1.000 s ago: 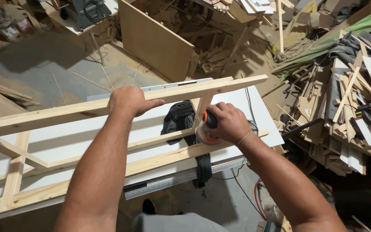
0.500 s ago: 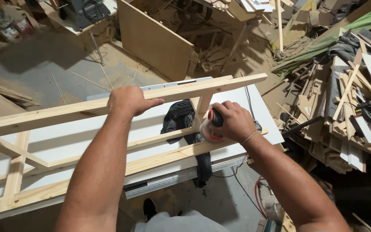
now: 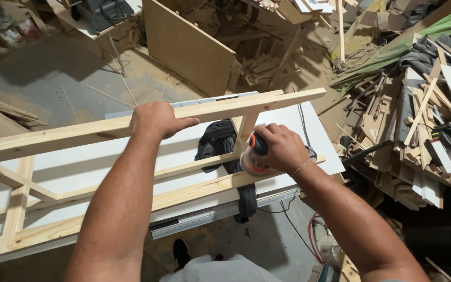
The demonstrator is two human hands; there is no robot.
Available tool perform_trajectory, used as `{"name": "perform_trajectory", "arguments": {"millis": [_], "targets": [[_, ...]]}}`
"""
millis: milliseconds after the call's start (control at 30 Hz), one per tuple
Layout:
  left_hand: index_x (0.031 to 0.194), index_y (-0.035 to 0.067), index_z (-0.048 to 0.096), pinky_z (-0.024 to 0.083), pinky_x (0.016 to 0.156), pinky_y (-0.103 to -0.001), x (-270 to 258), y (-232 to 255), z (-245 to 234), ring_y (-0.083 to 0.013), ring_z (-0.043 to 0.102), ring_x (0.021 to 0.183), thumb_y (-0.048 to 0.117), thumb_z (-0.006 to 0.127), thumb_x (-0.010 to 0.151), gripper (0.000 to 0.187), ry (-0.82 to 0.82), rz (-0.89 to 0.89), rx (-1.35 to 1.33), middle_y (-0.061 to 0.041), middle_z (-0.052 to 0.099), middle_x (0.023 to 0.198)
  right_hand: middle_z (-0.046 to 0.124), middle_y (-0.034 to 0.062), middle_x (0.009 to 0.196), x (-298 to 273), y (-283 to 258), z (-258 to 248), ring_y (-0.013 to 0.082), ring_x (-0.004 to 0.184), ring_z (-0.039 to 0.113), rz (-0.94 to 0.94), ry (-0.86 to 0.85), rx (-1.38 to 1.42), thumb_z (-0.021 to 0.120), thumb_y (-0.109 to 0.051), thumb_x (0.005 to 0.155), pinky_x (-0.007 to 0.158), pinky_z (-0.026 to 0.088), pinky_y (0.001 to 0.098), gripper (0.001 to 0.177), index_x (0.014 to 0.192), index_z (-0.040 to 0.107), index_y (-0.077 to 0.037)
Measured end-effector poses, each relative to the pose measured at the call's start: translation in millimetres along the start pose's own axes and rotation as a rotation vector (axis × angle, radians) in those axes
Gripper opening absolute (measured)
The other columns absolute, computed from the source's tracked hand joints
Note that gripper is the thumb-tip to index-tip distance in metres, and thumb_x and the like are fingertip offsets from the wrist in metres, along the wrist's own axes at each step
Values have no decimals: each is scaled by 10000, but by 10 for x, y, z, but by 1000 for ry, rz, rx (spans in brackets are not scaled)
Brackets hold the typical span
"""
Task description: Sanding the surfaces of a wooden frame with an orbital sander in a workshop
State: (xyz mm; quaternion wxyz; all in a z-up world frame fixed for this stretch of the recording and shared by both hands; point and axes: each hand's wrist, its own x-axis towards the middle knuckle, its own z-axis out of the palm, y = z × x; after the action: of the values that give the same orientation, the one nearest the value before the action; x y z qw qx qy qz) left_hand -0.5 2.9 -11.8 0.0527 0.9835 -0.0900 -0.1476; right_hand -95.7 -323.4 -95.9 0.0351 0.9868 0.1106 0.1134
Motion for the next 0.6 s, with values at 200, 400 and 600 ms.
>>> {"name": "perform_trajectory", "arguments": {"millis": [200,400,600], "targets": [[1088,146,790,516,964,-439,46,-8,21,-329,681,1179,923,452,716,925,10,-1,-15,-127,763,1130,606,-19,1115,40,154,29,245,1047,659,39,-29,1,857,-552,553,876,581,381,879,1343,543,-328],[1095,136,788,519,963,-442,69,-9,25,-327,682,1181,941,438,714,957,10,-8,1,-125,764,1138,615,-34,1118,61,109,-26,238,1058,664,35,-103,-2,841,-580,592,890,580,385,825,1328,545,-354],[1084,131,790,518,971,-439,67,-16,4,-328,679,1184,918,441,731,930,3,4,7,-129,763,1139,599,-34,1115,65,220,80,236,1051,659,50,-48,-20,867,-566,545,879,581,379,901,1353,535,-343]]}}
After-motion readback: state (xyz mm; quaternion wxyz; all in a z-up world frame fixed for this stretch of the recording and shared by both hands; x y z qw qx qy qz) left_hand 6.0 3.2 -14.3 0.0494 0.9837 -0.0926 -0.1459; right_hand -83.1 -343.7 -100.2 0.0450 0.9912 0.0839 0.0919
